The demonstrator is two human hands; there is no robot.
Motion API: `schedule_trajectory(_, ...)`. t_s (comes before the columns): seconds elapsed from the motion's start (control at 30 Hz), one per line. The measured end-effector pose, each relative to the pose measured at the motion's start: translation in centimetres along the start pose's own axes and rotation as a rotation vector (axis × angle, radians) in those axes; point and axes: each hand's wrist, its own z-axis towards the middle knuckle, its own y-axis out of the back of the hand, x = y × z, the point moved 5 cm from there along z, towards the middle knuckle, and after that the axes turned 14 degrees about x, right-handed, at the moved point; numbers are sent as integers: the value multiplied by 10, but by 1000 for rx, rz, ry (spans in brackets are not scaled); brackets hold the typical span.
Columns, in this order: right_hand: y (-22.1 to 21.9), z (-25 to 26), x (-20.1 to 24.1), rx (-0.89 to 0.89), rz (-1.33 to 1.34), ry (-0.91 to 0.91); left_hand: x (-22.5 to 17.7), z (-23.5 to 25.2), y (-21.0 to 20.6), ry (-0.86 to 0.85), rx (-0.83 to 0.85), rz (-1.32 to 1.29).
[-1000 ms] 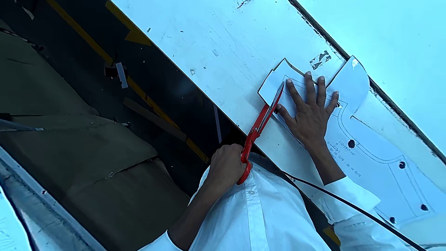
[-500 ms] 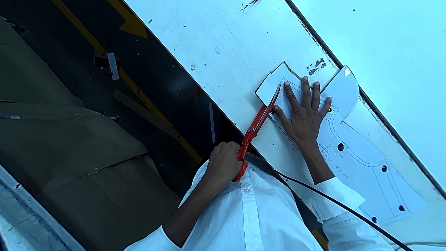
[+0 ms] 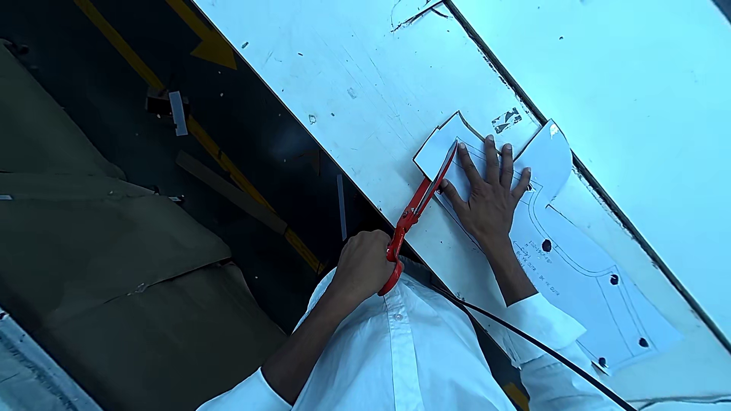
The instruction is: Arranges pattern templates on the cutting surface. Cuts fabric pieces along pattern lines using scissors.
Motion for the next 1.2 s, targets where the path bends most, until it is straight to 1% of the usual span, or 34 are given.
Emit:
schedule_trajectory(0.17,0,0,0,0,6,3,2,3,-3,-16,1,-28)
schedule_trajectory(0.27,-1,1,0,2,12,-1,5,3,-6,-68,-63,-28)
schedule_trajectory(0.43,0,1,-1,-18,8,5,2,6,1,-38,18,-6)
schedule_trajectory(0.63,-1,0,0,-31,10,-2,-3,12,9,3,56,23)
schedule_trajectory(0.83,-2,-1,1,-55,41,7,-3,12,9,21,63,25)
schedule_trajectory(1.2,-3,0,1,-27,54,1,-2,15,5,22,64,4)
